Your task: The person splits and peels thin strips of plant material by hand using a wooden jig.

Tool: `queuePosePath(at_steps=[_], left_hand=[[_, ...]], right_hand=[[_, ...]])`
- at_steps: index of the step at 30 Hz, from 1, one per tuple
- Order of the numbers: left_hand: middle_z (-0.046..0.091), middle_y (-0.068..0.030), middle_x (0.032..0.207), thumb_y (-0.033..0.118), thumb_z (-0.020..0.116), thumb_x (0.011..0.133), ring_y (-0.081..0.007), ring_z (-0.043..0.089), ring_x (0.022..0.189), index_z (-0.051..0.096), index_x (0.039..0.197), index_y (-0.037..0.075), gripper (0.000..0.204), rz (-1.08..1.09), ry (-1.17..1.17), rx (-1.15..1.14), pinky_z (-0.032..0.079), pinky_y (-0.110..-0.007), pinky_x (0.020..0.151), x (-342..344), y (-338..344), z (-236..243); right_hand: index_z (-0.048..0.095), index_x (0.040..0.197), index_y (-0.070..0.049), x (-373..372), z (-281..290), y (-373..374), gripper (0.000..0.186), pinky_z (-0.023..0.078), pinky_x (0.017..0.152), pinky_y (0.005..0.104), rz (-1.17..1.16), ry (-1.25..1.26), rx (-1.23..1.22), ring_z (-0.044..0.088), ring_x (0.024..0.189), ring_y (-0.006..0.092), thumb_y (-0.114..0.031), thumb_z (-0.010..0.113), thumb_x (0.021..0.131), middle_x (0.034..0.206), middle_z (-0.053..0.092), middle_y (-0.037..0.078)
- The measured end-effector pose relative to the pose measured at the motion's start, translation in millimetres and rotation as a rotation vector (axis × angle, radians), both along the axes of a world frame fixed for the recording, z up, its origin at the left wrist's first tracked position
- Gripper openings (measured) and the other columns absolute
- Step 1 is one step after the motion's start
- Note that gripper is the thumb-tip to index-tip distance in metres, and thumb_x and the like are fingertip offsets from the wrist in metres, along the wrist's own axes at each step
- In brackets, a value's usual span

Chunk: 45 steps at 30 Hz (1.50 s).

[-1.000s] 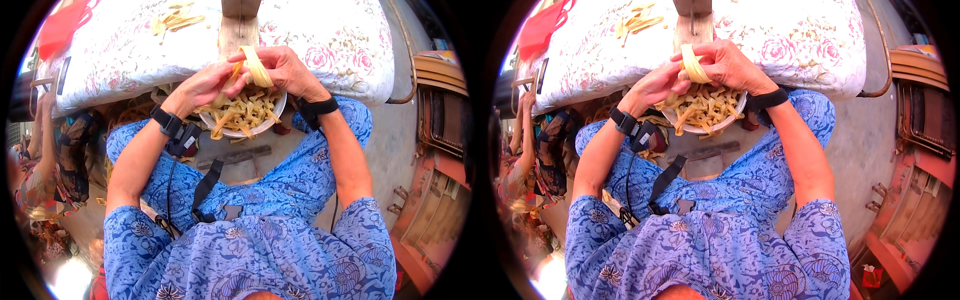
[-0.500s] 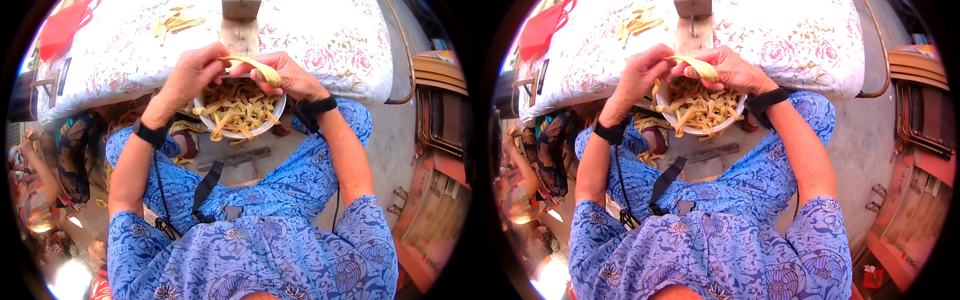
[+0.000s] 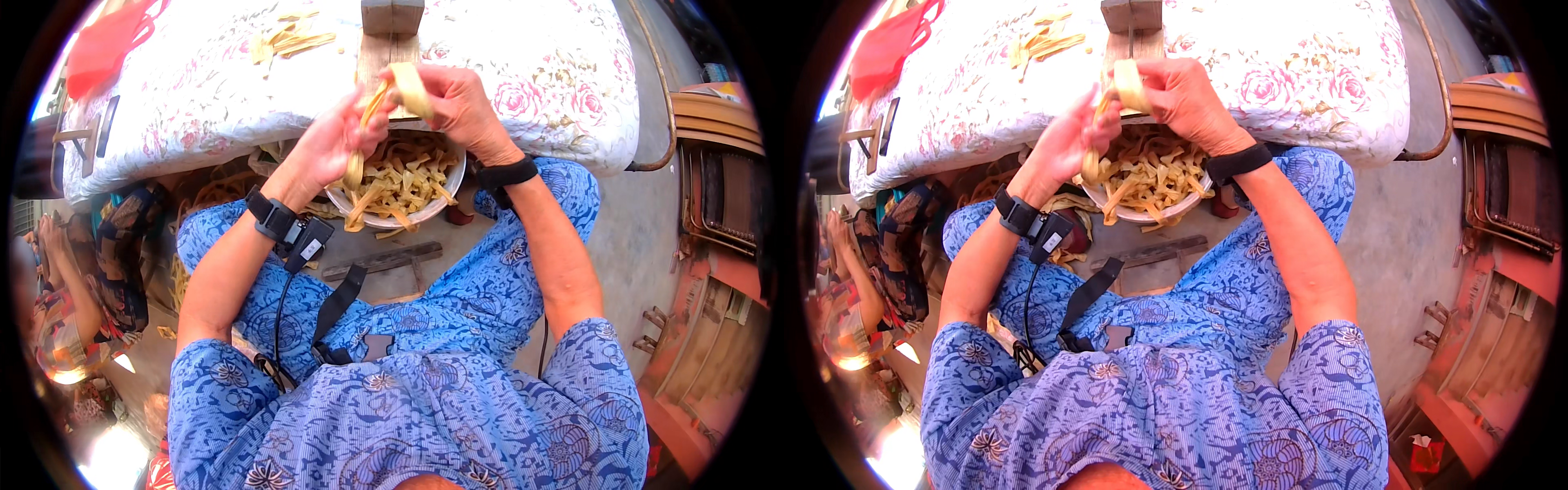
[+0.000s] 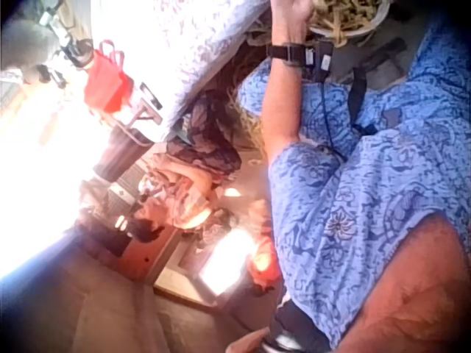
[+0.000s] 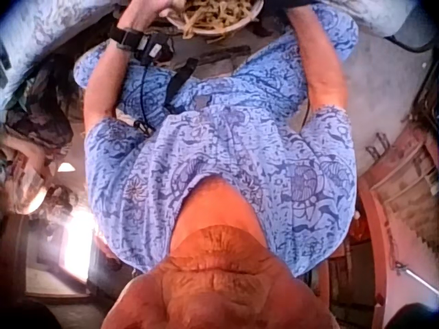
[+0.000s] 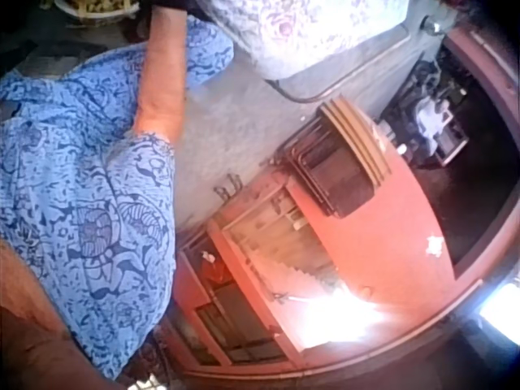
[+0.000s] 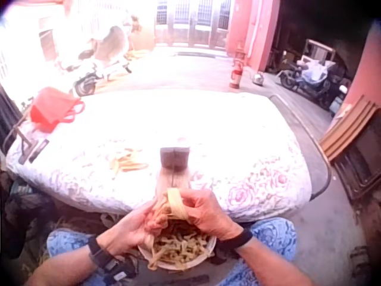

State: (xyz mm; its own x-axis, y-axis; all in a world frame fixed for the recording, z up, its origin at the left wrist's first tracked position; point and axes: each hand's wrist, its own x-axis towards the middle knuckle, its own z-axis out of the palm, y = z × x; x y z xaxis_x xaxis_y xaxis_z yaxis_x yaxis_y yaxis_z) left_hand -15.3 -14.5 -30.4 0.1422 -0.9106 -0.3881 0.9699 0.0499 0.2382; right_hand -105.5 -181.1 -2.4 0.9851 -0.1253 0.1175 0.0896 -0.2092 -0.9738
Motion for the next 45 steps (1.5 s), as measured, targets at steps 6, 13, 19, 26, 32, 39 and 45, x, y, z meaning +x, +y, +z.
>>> queuePosePath(at_steps=[6, 13, 19, 26, 32, 39, 45], left_hand=[[0.040, 0.0060, 0.049, 0.023, 0.046, 0.092, 0.0005, 0.034, 0.039, 0.053, 0.082, 0.002, 0.024, -0.356, -0.270, 0.122, 0.023, -0.012, 0.035, -18, -3, 0], [0.046, 0.0040, 0.059, 0.020, 0.049, 0.090, 0.0008, 0.038, 0.044, 0.053, 0.090, 0.002, 0.019, -0.236, -0.404, 0.120, 0.026, -0.011, 0.036, -21, -9, -1], [0.055, -0.0001, 0.068, 0.017, 0.048, 0.090, -0.0035, 0.046, 0.052, 0.056, 0.088, 0.002, 0.018, 0.323, -0.616, 0.291, 0.038, -0.013, 0.046, -23, -19, 9], [0.057, -0.0001, 0.071, 0.021, 0.051, 0.089, -0.0033, 0.049, 0.055, 0.057, 0.090, 0.003, 0.019, 0.386, -0.845, 0.327, 0.040, -0.014, 0.049, -22, -13, 4], [0.054, 0.0028, 0.071, 0.026, 0.055, 0.087, -0.0015, 0.044, 0.055, 0.057, 0.089, 0.007, 0.019, 0.256, -0.973, 0.349, 0.032, -0.014, 0.047, -20, -17, 11], [0.041, 0.0074, 0.058, 0.020, 0.055, 0.086, -0.0003, 0.030, 0.048, 0.056, 0.084, 0.005, 0.016, 0.311, -0.601, 0.273, 0.023, -0.016, 0.042, -14, -19, 24], [0.032, 0.0100, 0.056, 0.021, 0.053, 0.088, -0.0004, 0.025, 0.048, 0.057, 0.086, 0.004, 0.018, 0.136, -0.752, 0.211, 0.020, -0.016, 0.044, -8, -12, 19]], right_hand=[[0.059, 0.080, -0.007, -8, -1, 8, 0.014, 0.042, 0.048, 0.0268, 0.192, 0.049, -0.277, 0.053, 0.048, 0.0171, -0.020, 0.060, 0.076, 0.056, 0.054, 0.007], [0.059, 0.080, -0.008, -5, -10, 6, 0.014, 0.043, 0.051, 0.0315, 0.063, -0.344, -0.601, 0.056, 0.056, 0.0230, -0.021, 0.061, 0.073, 0.063, 0.057, 0.008], [0.061, 0.077, -0.009, -1, -9, 15, 0.017, 0.042, 0.050, 0.0353, -0.348, -0.199, -0.694, 0.056, 0.056, 0.0272, -0.025, 0.060, 0.071, 0.061, 0.056, 0.010], [0.065, 0.066, -0.005, 2, -6, 21, 0.019, 0.042, 0.048, 0.0298, -0.163, 0.168, -0.176, 0.056, 0.050, 0.0226, -0.021, 0.058, 0.073, 0.056, 0.057, 0.011], [0.062, 0.066, -0.003, 2, -17, 24, 0.020, 0.039, 0.044, 0.0304, -0.288, -0.124, -0.434, 0.051, 0.043, 0.0160, -0.021, 0.059, 0.075, 0.048, 0.051, 0.007], [0.059, 0.060, -0.003, 13, 1, -3, 0.023, 0.031, 0.042, 0.0182, -0.362, -0.061, 0.299, 0.041, 0.046, 0.0019, -0.012, 0.062, 0.080, 0.050, 0.050, -0.003], [0.060, 0.065, -0.004, 15, -9, -26, 0.022, 0.030, 0.043, 0.0174, -0.351, 0.012, 0.393, 0.040, 0.046, 0.0018, -0.019, 0.063, 0.081, 0.052, 0.051, -0.003]])
